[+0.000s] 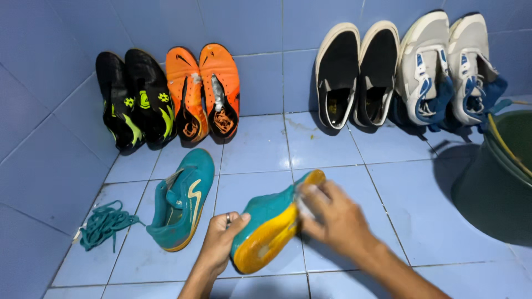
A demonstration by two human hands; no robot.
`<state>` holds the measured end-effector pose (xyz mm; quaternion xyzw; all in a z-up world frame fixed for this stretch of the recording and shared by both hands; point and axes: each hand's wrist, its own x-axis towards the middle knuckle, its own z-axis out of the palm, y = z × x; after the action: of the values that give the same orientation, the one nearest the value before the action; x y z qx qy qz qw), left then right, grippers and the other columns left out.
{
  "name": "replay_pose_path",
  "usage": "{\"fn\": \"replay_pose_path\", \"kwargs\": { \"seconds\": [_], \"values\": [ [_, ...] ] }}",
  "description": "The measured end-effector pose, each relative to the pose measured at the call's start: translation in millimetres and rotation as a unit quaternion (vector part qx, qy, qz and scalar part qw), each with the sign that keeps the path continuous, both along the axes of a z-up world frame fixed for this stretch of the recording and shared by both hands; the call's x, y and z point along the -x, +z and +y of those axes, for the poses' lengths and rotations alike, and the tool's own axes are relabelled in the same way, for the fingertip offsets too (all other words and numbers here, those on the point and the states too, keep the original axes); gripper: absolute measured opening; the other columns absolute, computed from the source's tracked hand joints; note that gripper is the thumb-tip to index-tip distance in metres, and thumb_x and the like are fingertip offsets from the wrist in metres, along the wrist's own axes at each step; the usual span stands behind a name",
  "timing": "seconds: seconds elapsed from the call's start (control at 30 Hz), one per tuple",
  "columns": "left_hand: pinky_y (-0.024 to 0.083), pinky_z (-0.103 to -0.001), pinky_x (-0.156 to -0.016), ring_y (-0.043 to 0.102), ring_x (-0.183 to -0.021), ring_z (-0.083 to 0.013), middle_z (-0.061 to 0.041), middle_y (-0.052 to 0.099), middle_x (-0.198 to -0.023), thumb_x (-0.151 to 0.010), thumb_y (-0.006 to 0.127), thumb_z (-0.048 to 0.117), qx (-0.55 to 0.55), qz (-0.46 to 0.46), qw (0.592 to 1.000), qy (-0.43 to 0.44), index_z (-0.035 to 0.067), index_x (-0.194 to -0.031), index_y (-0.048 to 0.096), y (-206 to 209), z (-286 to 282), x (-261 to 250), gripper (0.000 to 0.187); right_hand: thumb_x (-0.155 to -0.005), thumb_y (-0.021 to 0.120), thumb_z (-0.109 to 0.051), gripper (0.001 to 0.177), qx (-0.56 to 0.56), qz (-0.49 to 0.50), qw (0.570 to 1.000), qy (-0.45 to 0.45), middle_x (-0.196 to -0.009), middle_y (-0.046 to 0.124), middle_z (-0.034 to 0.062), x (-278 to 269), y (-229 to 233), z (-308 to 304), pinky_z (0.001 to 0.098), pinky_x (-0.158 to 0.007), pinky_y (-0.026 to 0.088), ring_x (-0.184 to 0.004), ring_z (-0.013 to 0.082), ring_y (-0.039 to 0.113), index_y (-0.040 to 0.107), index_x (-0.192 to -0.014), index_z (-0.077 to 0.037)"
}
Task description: The person cleans the upper and sole of a teal athletic shoe with a white cloth, holding and turning the shoe by hand to reach different sides.
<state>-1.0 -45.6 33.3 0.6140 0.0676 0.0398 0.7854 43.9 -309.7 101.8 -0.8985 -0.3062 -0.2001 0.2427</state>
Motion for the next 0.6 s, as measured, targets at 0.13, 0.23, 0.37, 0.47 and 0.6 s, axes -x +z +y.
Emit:
{"fn": "replay_pose_path", "kwargs": {
  "seconds": [0.13, 0.23, 0.37, 0.47, 0.6],
  "values": [
    [0.043, -0.029, -0.046, 0.053, -0.051, -0.0161, -0.004, 0.054, -0.058, -0.092, 0.073, 0.016, 0.09, 0.092, 0.991, 0.025, 0.011, -0.064, 0.05, 12.2, -4.7, 4.2, 0.037, -0.086, 0.071, -0.041, 0.049, 0.004, -0.02, 0.991, 0.134, -0.106, 0.056, 0.0132, 9.2, -0.5, -5.9, 0.0415, -0.057, 0.059, -0.082, 0.0284, 0.064, 0.058, -0.129, -0.022],
    [0.056, -0.04, -0.066, 0.067, -0.072, -0.0285, -0.018, 0.07, -0.082, -0.098, 0.062, 0.022, 0.233, 0.136, 0.959, 0.087, -0.002, -0.095, 0.065, 24.8, -2.5, 6.6, 0.025, -0.074, 0.076, -0.031, 0.065, -0.122, 0.113, 0.986, -0.019, -0.111, 0.064, 0.0052, -24.0, 7.3, -33.4, 0.0324, -0.087, 0.056, -0.1, 0.021, 0.068, 0.06, -0.136, -0.018],
    [0.041, -0.044, -0.106, 0.053, -0.125, -0.0262, -0.014, 0.052, -0.136, -0.109, 0.056, 0.018, 0.417, -0.069, 0.906, 0.0, 0.006, -0.136, 0.034, -6.1, 3.6, 17.6, 0.037, -0.074, 0.077, -0.03, 0.059, -0.186, 0.145, 0.97, -0.054, -0.105, 0.066, 0.0003, -12.3, -1.9, -43.5, 0.0283, -0.082, 0.053, -0.093, 0.0157, 0.066, 0.066, -0.131, -0.022],
    [0.024, -0.053, -0.118, 0.036, -0.145, -0.0366, -0.022, 0.032, -0.159, -0.112, 0.067, -0.012, 0.457, -0.312, 0.819, -0.147, 0.01, -0.154, 0.007, 15.6, -20.8, 20.5, 0.076, -0.074, 0.078, -0.026, 0.056, -0.198, 0.128, 0.971, -0.03, -0.104, 0.066, -0.0002, -10.0, -9.5, -38.3, 0.0253, -0.087, 0.05, -0.094, 0.0143, 0.068, 0.068, -0.128, -0.021],
    [0.033, -0.045, -0.114, 0.046, -0.136, -0.0255, -0.008, 0.048, -0.149, -0.078, 0.048, -0.008, 0.285, 0.016, 0.939, 0.193, 0.026, -0.16, 0.026, 110.8, -57.4, 25.3, 0.091, -0.076, 0.078, -0.027, 0.054, -0.214, 0.126, 0.967, -0.048, -0.108, 0.068, -0.0013, -12.4, -2.2, -32.1, 0.0255, -0.087, 0.05, -0.096, 0.0133, 0.068, 0.067, -0.129, -0.021]
  ]
}}
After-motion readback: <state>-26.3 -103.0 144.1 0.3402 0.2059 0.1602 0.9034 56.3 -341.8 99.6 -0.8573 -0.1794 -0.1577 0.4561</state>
